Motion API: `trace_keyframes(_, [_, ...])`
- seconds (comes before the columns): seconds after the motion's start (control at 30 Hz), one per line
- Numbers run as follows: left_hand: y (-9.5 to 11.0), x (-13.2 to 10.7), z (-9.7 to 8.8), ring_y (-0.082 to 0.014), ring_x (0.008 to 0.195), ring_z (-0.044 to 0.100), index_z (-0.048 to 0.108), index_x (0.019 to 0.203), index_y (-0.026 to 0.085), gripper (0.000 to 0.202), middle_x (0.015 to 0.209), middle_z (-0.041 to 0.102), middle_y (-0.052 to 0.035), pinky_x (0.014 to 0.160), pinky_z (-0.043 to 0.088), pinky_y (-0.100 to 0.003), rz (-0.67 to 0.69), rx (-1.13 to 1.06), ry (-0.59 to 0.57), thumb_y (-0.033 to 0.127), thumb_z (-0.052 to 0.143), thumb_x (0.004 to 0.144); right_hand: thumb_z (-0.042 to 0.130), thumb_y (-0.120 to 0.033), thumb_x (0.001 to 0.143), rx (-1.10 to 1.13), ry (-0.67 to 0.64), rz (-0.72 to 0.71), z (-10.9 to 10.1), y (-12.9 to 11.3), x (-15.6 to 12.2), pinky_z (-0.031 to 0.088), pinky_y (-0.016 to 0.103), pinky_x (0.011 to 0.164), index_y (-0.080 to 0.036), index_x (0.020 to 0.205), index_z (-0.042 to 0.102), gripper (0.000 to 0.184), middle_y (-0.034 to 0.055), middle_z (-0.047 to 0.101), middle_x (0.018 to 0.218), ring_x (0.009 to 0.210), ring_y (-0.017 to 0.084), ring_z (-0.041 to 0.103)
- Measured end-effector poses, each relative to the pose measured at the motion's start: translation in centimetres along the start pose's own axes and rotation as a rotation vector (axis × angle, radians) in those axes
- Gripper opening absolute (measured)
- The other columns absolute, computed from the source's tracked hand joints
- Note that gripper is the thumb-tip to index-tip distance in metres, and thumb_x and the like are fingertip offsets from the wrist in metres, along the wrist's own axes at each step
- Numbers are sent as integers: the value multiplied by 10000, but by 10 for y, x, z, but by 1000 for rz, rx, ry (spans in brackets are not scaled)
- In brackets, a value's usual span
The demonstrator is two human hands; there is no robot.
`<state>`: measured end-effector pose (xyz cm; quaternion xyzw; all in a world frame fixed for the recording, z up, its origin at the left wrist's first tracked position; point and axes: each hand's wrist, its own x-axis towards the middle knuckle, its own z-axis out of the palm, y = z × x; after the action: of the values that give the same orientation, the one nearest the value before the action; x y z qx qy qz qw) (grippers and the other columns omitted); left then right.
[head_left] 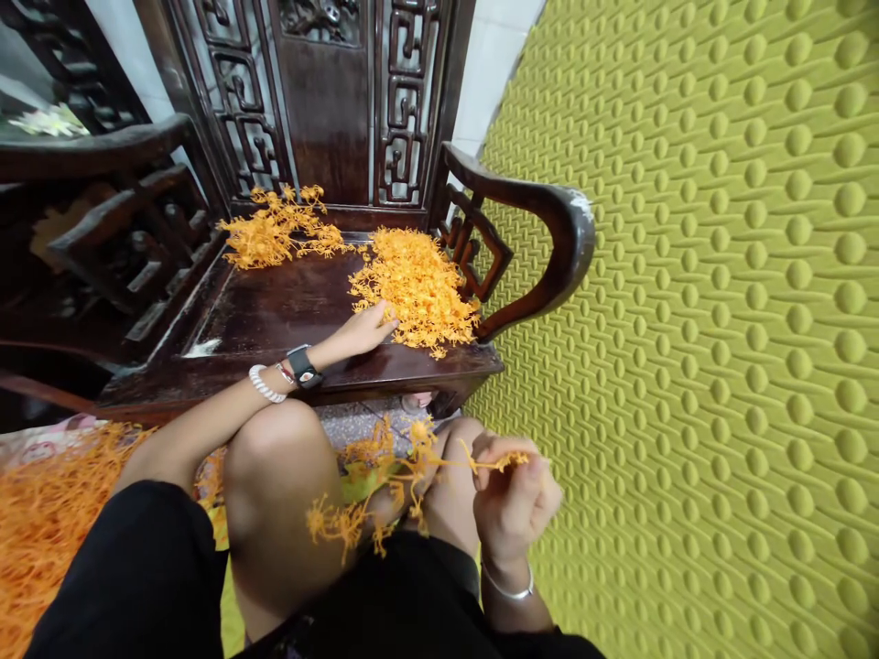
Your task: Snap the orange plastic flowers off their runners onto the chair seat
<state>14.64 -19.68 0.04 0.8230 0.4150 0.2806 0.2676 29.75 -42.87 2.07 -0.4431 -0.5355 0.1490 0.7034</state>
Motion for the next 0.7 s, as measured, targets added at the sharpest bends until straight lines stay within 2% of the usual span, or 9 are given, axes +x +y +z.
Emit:
trace_keyframes(0.1, [-8, 5, 5, -207, 845, 576, 529, 1129, 145, 410, 955, 620, -83, 799, 443, -324, -21, 37, -15, 427, 549, 832, 320, -303, 993, 73, 57, 100, 4, 1, -1, 310, 223, 437, -181, 749, 585, 380, -29, 467, 541, 438, 76, 415])
trace_keyframes(0.2, [-7, 10, 6, -258, 1033, 527, 530, 1199, 155, 481, 1102, 599, -116, 946, 391, -395, 9, 55, -27, 478, 531, 842, 354, -353, 981, 75, 88, 173, 6, 2, 0, 291, 216, 418, -166, 717, 579, 394, -34, 435, 511, 419, 75, 387])
trace_keyframes(0.33, [11, 6, 0, -335, 1228, 360, 576, 1175, 177, 426, 1267, 538, -134, 1063, 188, -558, 74, 38, -10, 474, 446, 900, 389, -400, 965, 56, 101, 256, 6, 5, 7, 305, 229, 452, -166, 715, 577, 390, -36, 425, 509, 439, 83, 377])
trace_keyframes(0.4, [28, -1, -7, -302, 1216, 393, 615, 1099, 181, 386, 1240, 566, -113, 1078, 198, -525, 154, -7, -68, 454, 403, 927, 384, -410, 966, 42, 58, 303, 5, 8, 9, 303, 235, 469, -169, 734, 578, 387, -36, 427, 512, 455, 88, 381])
trace_keyframes(0.47, [49, -13, -16, -230, 1132, 497, 632, 1066, 195, 371, 1171, 619, -76, 1047, 315, -400, 272, -72, -215, 422, 363, 952, 374, -418, 969, 31, 13, 343, 5, 11, 11, 305, 240, 484, -172, 753, 575, 383, -37, 428, 520, 468, 90, 383])
trace_keyframes(0.53, [70, -28, -23, -176, 1057, 565, 603, 1149, 218, 362, 1161, 641, -52, 958, 406, -292, 402, -174, -478, 386, 337, 969, 369, -424, 971, 15, -4, 362, 5, 14, 13, 316, 241, 501, -175, 772, 574, 379, -37, 439, 535, 480, 88, 392])
trace_keyframes(0.6, [87, -42, -28, -160, 965, 602, 532, 1241, 205, 367, 1148, 647, -69, 855, 447, -249, 489, -259, -763, 378, 353, 971, 368, -433, 971, 0, 7, 353, 7, 15, 16, 320, 239, 504, -177, 781, 580, 383, -35, 452, 553, 489, 86, 401])
trace_keyframes(0.63, [93, -48, -30, -154, 886, 609, 538, 1217, 191, 358, 1085, 662, -73, 800, 451, -241, 520, -248, -838, 376, 355, 973, 370, -435, 970, -3, 18, 336, 8, 14, 17, 323, 237, 505, -177, 779, 583, 386, -33, 458, 560, 493, 85, 405])
trace_keyframes(0.7, [100, -58, -33, -137, 713, 575, 607, 1015, 167, 343, 871, 668, -52, 708, 428, -240, 549, -126, -803, 374, 335, 981, 378, -433, 967, 2, 69, 276, 10, 13, 20, 324, 233, 494, -174, 758, 585, 392, -30, 458, 561, 485, 81, 403])
